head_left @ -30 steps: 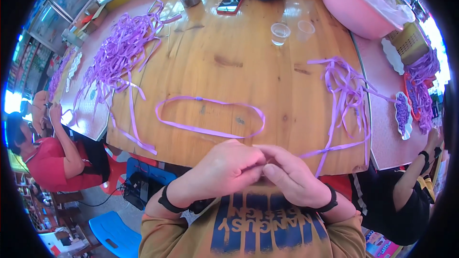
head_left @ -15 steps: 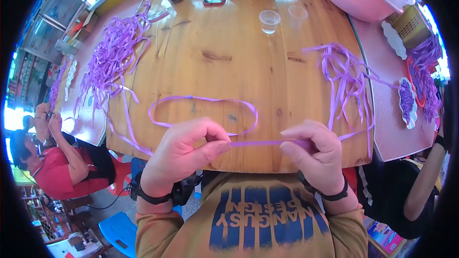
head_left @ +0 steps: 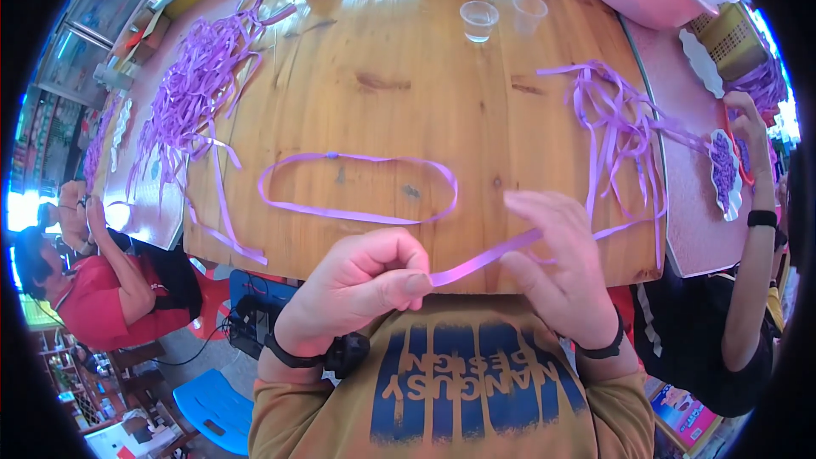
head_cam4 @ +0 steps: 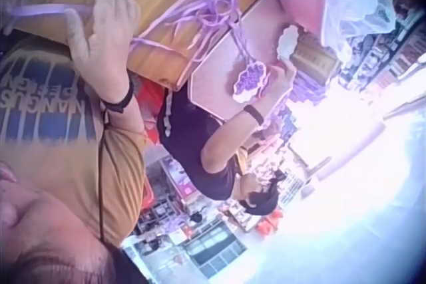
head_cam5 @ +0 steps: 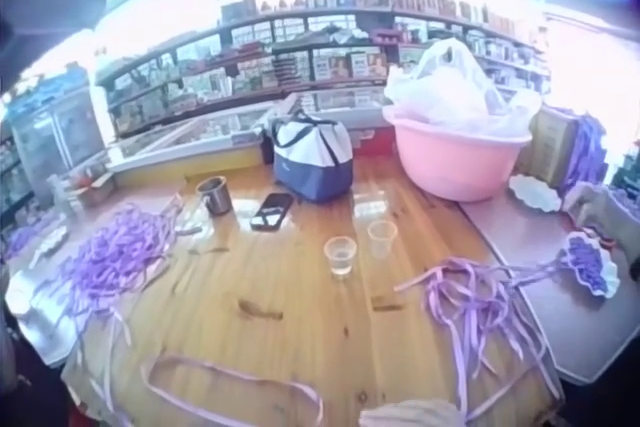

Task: The person ties knots in a purple ribbon by hand, pulling the ribbon taut and sliding it through small purple plastic beads. They repeat this process, adding beads and tying knots along the length of the ribbon.

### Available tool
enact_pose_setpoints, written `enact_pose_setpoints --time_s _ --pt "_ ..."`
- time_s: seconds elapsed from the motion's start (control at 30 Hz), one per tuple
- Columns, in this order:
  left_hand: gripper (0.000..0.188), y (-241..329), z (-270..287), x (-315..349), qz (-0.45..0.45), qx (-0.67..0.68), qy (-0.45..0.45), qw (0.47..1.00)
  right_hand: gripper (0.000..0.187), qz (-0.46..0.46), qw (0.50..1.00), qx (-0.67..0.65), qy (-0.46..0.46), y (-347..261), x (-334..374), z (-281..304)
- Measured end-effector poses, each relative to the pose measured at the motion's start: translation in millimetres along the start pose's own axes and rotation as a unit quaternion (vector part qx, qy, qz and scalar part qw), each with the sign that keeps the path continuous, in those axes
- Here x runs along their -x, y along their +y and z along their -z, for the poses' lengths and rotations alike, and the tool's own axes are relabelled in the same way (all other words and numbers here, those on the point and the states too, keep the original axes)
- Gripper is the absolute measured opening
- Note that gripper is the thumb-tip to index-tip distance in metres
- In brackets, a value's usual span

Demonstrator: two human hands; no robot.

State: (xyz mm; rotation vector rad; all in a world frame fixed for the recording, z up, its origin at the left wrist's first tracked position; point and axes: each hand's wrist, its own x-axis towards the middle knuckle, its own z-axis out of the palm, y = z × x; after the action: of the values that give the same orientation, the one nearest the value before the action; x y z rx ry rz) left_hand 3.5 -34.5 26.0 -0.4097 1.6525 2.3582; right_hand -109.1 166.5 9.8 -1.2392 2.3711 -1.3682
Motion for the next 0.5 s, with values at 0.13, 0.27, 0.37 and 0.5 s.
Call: enact_pose_setpoints --time_s 0.13,0.27,0.37,0.5 --pt "0.019 -5 -5 -1 0.011 -0.001 -0.025 1.000 0.039 0.119 0.987 -0.050 -0.100 -7 -3 -9" --pt "0.018 -7 -6 0 -0.021 -0.031 -0.044 0.998 0.034 -0.018 0.939 -0.307 -0.153 -12 12 -27" --pt "0.018 -8 -6 1 -0.019 -0.027 -0.042 0.999 0.029 0.034 0.950 -0.289 -0.116 -11 16 -30" --pt "0.019 -13 -5 3 -0.020 -0.024 -0.037 0.999 0.023 0.054 0.968 -0.232 -0.071 -12 12 -30"
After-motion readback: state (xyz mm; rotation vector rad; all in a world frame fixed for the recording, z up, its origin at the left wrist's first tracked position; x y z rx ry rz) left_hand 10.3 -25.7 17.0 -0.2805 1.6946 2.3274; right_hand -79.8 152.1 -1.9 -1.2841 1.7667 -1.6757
